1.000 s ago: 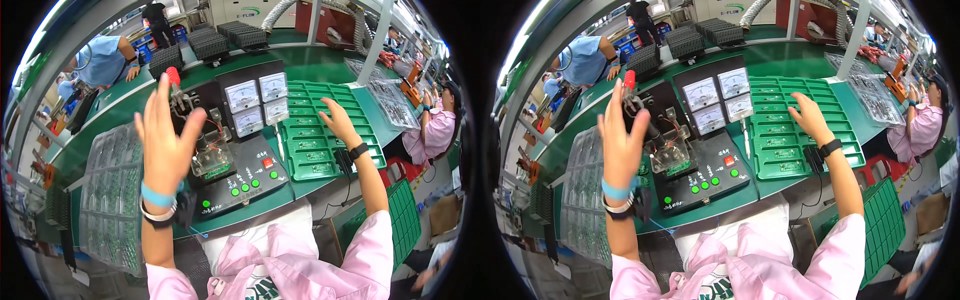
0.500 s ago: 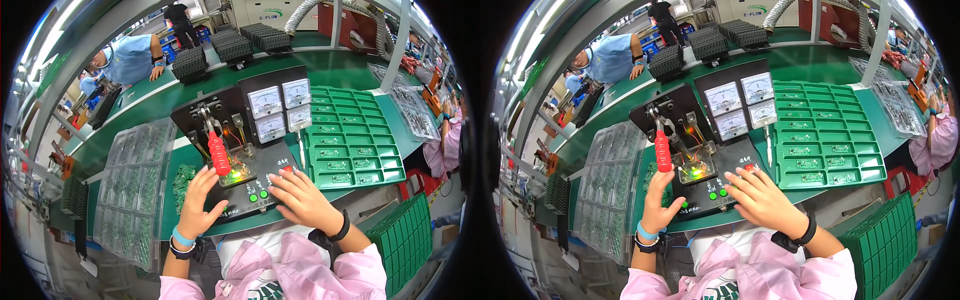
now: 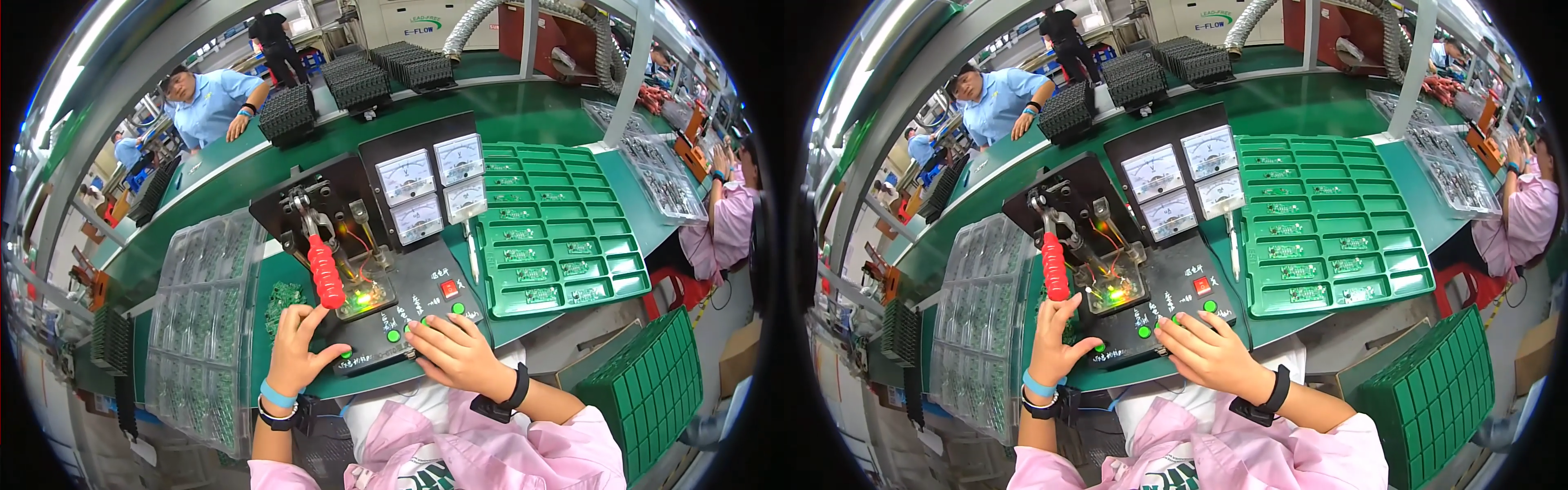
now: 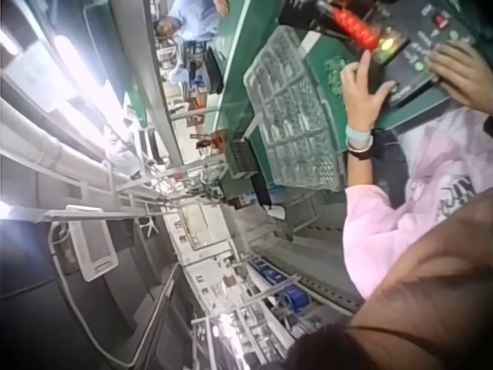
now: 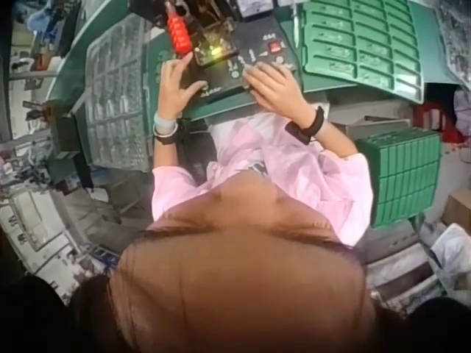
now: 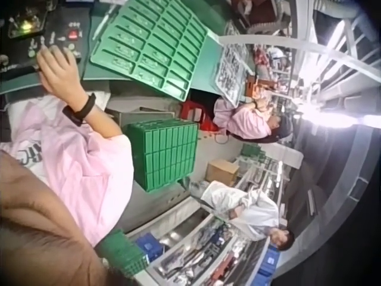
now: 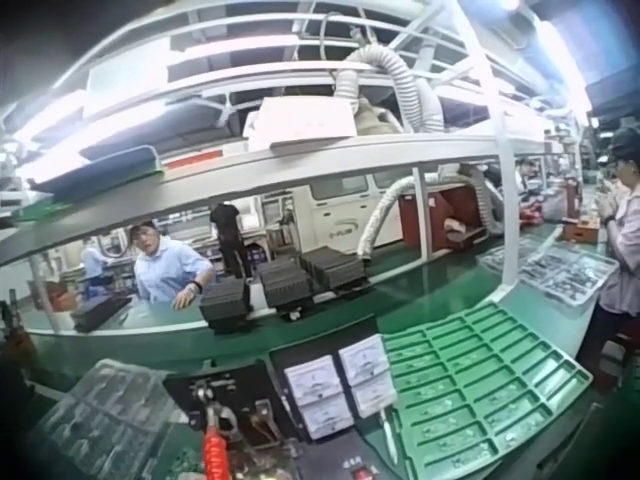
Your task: The person tests circuit boards by placing them into a testing fixture, pulling a lever, and pressing buttons. After each test, the person removes the board and places it into a green tray, repeating the process with additional boards.
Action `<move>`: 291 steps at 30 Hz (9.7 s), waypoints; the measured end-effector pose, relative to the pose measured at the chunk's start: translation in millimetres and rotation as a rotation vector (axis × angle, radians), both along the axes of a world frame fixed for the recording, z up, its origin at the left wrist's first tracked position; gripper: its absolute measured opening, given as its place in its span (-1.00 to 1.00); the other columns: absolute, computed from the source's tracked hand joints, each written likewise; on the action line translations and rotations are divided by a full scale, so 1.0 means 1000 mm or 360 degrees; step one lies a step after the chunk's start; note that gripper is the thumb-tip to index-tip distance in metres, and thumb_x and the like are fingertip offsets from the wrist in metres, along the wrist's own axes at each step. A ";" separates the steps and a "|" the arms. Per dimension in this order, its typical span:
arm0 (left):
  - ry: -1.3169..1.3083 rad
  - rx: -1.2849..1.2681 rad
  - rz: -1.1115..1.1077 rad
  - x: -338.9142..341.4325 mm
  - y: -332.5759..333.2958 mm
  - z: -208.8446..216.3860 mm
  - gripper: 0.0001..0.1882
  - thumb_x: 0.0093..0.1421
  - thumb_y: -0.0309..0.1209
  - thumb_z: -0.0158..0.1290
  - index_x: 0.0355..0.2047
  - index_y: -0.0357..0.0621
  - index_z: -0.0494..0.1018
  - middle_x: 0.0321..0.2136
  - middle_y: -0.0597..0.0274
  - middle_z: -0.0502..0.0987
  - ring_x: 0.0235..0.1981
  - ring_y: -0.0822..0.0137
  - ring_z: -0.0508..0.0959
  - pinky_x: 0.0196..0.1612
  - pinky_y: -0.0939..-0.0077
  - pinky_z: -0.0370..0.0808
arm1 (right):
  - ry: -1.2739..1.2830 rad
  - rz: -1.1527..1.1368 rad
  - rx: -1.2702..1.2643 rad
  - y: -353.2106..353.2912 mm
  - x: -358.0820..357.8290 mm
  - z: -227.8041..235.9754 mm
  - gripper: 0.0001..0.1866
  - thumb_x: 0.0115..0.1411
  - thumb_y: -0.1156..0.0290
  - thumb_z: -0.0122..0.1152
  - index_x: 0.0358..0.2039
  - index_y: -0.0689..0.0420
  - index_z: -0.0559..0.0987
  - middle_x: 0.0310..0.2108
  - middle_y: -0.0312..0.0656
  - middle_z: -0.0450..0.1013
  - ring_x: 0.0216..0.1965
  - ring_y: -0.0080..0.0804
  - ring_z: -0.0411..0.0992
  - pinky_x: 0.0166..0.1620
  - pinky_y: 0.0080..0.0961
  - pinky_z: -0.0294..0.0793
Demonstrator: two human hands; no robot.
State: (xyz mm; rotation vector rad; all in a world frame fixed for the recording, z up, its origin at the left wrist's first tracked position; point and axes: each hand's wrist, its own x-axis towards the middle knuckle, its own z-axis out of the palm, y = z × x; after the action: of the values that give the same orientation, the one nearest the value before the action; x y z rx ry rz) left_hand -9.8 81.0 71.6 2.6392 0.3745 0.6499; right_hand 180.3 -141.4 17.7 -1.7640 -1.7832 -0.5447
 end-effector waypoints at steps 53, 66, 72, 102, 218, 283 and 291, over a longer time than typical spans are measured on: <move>-0.0462 0.0482 -0.0192 0.025 -0.029 0.006 -0.70 0.00 -0.45 0.23 -0.23 -0.28 0.52 -0.29 0.16 0.60 -0.30 0.17 0.63 -0.27 0.39 0.58 | 0.1524 -0.0121 -0.0630 0.045 0.069 0.091 -0.80 0.04 0.56 0.33 -0.43 0.19 0.43 -0.60 -0.46 0.32 -0.57 -0.74 0.21 -0.49 -0.68 0.21; -0.0067 0.0912 -0.0147 0.065 -0.039 0.003 -0.67 0.01 -0.51 0.11 -0.16 -0.32 0.52 -0.22 0.04 0.60 -0.17 0.22 0.64 -0.18 0.54 0.58 | 0.1630 -0.0379 -0.0521 -0.013 0.142 0.098 -0.81 0.04 0.59 0.32 -0.38 0.19 0.45 -0.55 -0.46 0.32 -0.50 -0.74 0.23 -0.40 -0.72 0.26; 0.0083 0.0616 -0.0077 0.062 -0.045 0.002 -0.65 0.14 -0.43 0.11 -0.07 -0.32 0.49 -0.08 -0.01 0.55 0.09 0.10 0.51 0.07 0.39 0.47 | 0.1610 -0.0397 -0.0545 -0.030 0.156 0.094 -0.81 0.05 0.60 0.31 -0.37 0.19 0.45 -0.53 -0.46 0.32 -0.49 -0.74 0.24 -0.39 -0.72 0.27; -0.0615 0.0615 0.0390 0.084 -0.015 0.122 -0.36 0.07 -0.34 0.22 0.16 -0.19 0.31 0.17 -0.12 0.32 0.21 -0.09 0.32 0.30 -0.01 0.09 | 0.0292 -0.0379 -0.0253 0.068 0.358 0.003 -0.81 0.09 0.56 0.15 -0.26 0.25 0.59 -0.16 0.02 0.53 -0.11 0.00 0.47 0.00 -0.22 0.46; 0.0036 0.0377 -0.0080 0.066 -0.060 0.015 -0.64 0.04 -0.52 0.19 -0.11 -0.28 0.52 -0.05 -0.04 0.54 0.04 0.06 0.53 0.00 0.24 0.48 | 0.1633 -0.0586 -0.0143 -0.065 0.199 0.085 -0.87 0.13 0.54 0.27 -0.37 0.19 0.47 -0.55 -0.49 0.33 -0.53 -0.76 0.24 -0.47 -0.73 0.22; -0.0461 -0.0312 0.0408 0.005 -0.072 -0.055 -0.33 0.04 -0.09 0.26 0.05 -0.26 0.37 0.24 -0.17 0.24 0.21 -0.14 0.31 0.22 0.11 0.27 | -0.0107 -0.0705 -0.0581 -0.044 0.343 0.039 -0.92 0.02 0.48 0.26 -0.41 0.13 0.63 -0.36 -0.22 0.44 -0.28 -0.16 0.49 -0.21 -0.26 0.52; -0.0502 -0.0316 0.0418 0.006 -0.071 -0.056 -0.31 -0.09 -0.29 0.36 0.06 -0.20 0.37 0.24 -0.15 0.24 0.18 -0.14 0.33 0.18 0.12 0.32 | -0.0173 -0.1004 -0.0443 -0.045 0.367 0.030 -0.87 0.06 0.50 0.23 -0.34 0.14 0.63 -0.29 -0.20 0.51 -0.26 -0.14 0.51 -0.21 -0.25 0.53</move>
State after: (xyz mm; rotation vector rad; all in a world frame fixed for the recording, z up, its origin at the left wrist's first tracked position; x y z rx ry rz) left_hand -3.9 10.1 16.1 2.2712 0.6585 1.0373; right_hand 547.7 -186.5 47.7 -2.5540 -1.3933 -0.6681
